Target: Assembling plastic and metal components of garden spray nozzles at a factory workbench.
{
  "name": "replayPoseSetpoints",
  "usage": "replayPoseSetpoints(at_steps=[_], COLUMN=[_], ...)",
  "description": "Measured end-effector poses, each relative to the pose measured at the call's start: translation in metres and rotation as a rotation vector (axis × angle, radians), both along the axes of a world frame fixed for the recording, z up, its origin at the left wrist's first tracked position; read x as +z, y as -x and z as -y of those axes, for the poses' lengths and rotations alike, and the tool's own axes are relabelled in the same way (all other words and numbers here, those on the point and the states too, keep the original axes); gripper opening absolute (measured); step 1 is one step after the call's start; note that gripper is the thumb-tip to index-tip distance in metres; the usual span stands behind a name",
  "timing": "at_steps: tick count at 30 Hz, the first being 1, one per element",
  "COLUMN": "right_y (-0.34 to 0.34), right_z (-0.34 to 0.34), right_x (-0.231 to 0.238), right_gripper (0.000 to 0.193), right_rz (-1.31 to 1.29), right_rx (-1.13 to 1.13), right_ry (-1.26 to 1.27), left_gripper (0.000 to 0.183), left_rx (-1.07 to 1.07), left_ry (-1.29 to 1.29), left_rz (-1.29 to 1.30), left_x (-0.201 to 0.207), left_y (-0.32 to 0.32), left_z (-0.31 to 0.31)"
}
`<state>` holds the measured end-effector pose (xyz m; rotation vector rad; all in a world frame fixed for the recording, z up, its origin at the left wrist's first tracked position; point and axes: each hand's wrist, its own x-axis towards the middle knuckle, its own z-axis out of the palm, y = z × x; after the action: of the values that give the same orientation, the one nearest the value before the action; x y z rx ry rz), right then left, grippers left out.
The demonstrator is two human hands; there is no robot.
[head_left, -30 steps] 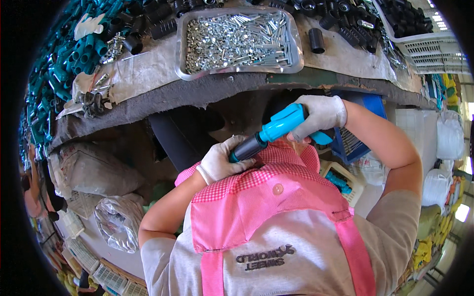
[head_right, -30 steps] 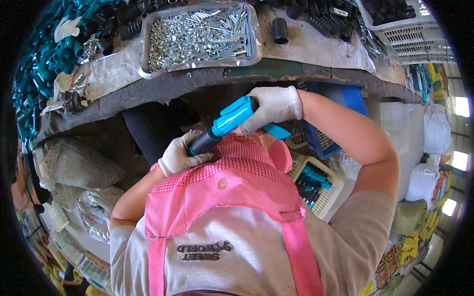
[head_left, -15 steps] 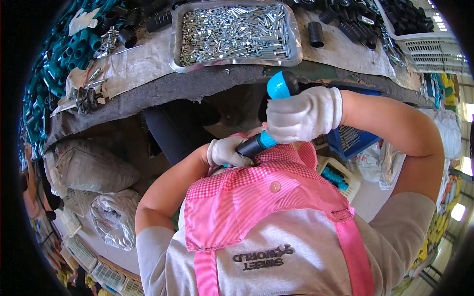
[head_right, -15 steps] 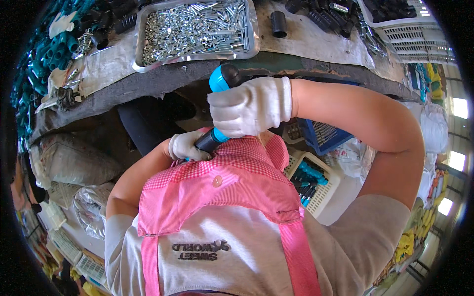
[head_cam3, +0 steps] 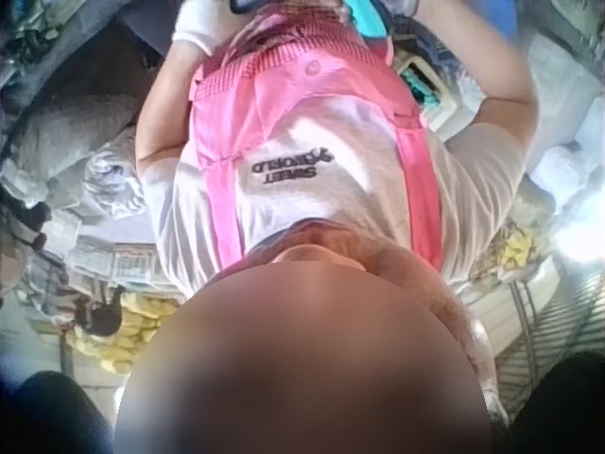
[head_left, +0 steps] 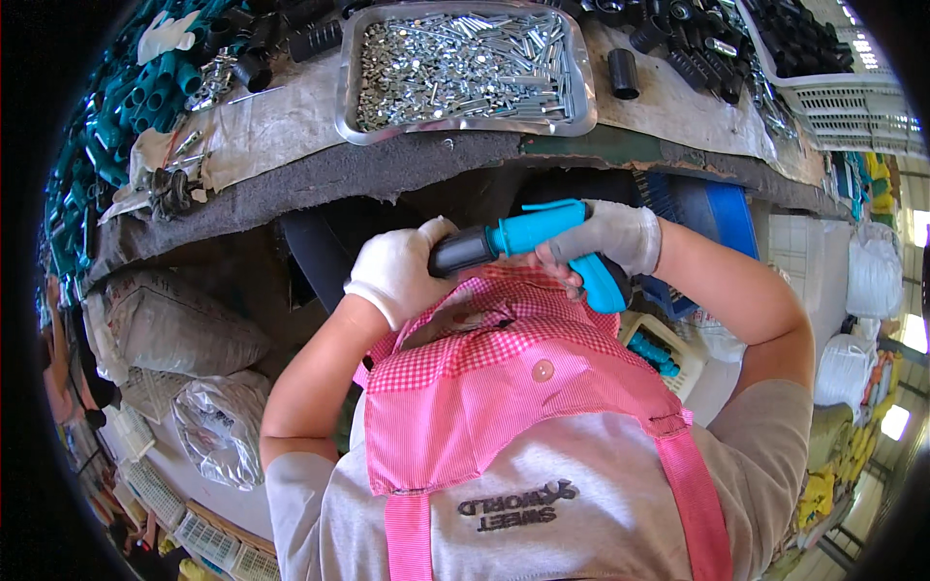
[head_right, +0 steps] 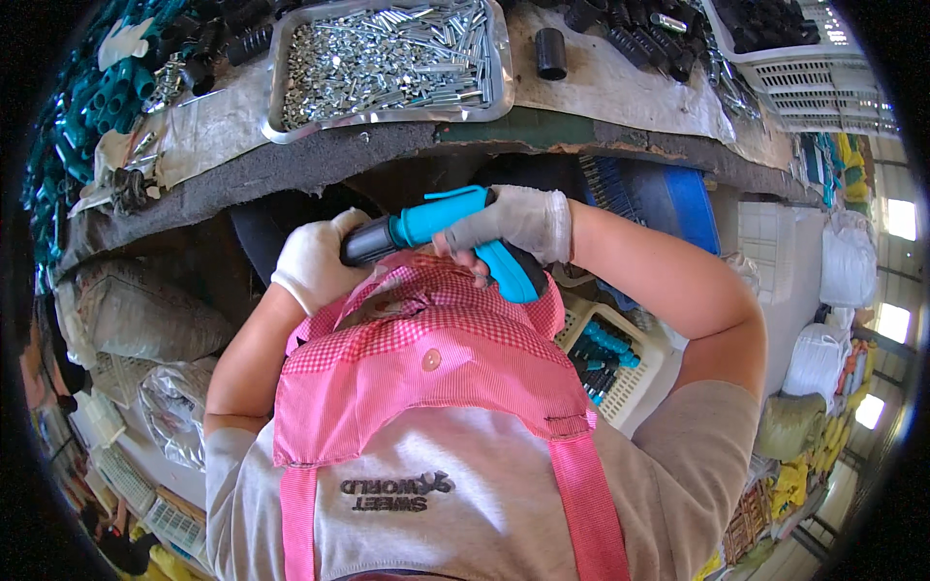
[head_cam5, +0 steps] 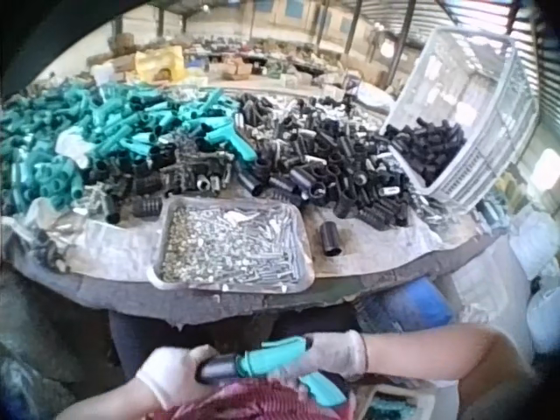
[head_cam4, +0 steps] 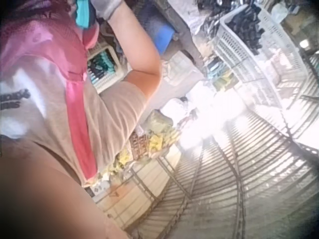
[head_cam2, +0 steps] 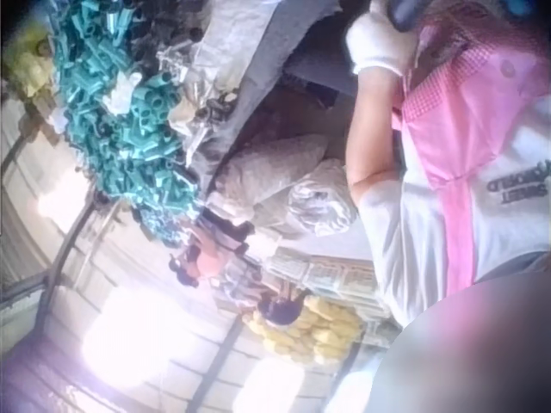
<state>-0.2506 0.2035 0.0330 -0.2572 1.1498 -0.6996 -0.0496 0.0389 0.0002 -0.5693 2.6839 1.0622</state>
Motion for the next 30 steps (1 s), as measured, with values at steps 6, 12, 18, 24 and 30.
replayPoseSetpoints(at_steps=[6, 12, 18, 24, 30], right_y=[0.015, 0.016, 0.015, 0.012, 0.012], right_z=[0.018, 0.022, 0.031, 0.028, -0.003], right_x=[0.021, 0.017, 0.008, 0.012, 0.000], right_gripper=[0.024, 0.037, 0.012, 0.013, 0.028], right_rz=[-0.232, -0.616, -1.499, -1.723, -0.749], right_rx=[0.317, 0.706, 1.020, 1.062, 0.804], right_ry=[0.176, 0.243, 1.496, 2.043, 0.402], left_gripper=[0.046, 0.048, 0.040, 0.027, 0.040], left_rx=[0.160, 0.166, -0.002, -0.138, -0.064], left_ry=[-1.005, -0.585, -0.831, -0.979, -0.685], left_rz=[-0.119, -0.108, 0.115, 0.332, 0.043], left_x=[-0.037, -0.045, -0.045, -0.074, -0.034], left_y=[-0.018, -0.029, -0.008, 0.001, 0.003], left_z=[-0.026, -0.048, -0.040, -0.034, -0.034])
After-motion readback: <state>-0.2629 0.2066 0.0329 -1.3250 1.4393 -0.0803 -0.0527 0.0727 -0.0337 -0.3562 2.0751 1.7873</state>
